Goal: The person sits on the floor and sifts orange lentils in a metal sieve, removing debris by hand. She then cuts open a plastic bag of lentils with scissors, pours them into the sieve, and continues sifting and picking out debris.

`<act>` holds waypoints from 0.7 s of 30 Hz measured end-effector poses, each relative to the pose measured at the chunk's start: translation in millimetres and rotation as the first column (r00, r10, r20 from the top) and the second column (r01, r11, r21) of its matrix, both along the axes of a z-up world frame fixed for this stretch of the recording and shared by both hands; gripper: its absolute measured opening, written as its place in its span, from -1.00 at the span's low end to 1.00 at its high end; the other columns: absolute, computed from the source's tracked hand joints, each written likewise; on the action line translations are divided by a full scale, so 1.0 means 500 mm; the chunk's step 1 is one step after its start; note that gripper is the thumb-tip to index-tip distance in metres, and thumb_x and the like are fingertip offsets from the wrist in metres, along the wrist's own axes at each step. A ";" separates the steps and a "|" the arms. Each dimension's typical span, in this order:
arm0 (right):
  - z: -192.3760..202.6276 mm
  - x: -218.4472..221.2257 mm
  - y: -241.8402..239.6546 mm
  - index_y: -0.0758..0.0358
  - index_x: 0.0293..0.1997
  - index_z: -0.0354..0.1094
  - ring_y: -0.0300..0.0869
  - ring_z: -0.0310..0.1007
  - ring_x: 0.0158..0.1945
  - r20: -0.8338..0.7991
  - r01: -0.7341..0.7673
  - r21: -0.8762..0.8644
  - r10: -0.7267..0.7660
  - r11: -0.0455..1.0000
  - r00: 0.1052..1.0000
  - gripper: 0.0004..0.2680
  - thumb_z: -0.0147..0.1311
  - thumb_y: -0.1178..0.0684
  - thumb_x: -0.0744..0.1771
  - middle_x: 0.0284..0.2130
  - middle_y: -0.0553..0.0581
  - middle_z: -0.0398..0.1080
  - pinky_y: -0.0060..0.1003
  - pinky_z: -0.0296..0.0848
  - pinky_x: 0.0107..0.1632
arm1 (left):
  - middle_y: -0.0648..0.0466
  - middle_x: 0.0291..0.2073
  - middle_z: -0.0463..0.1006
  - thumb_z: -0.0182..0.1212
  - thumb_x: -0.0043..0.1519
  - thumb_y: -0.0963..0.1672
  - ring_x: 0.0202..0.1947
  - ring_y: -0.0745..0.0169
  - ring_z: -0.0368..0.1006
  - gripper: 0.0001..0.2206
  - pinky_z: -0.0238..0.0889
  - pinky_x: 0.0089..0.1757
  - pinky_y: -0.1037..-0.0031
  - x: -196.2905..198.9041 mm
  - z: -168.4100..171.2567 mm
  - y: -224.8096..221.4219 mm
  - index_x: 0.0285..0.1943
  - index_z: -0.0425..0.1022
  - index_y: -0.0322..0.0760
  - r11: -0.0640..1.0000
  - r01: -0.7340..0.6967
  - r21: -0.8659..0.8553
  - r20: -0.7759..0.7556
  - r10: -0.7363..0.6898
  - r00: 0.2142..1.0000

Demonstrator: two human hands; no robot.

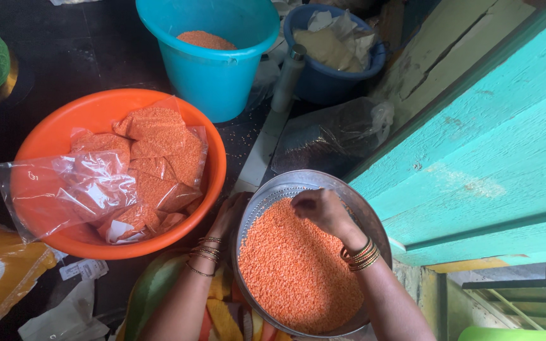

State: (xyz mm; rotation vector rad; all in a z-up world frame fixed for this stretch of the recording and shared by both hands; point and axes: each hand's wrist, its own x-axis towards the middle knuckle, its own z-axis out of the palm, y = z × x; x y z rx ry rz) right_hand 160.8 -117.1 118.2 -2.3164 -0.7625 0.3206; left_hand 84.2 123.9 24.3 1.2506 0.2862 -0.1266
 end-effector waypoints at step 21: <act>-0.009 -0.065 0.071 0.27 -0.16 0.54 -0.03 0.53 -0.19 0.437 -0.264 -0.103 0.282 0.959 0.854 -0.89 0.21 0.14 0.29 -0.26 0.17 0.54 -0.19 0.54 -0.09 | 0.07 -0.25 0.63 -0.03 0.37 -0.06 -0.26 0.39 0.49 -0.67 0.37 -0.19 0.53 0.028 -0.069 0.001 -0.02 0.58 -0.39 0.999 0.025 0.034 0.122 -0.029 0.992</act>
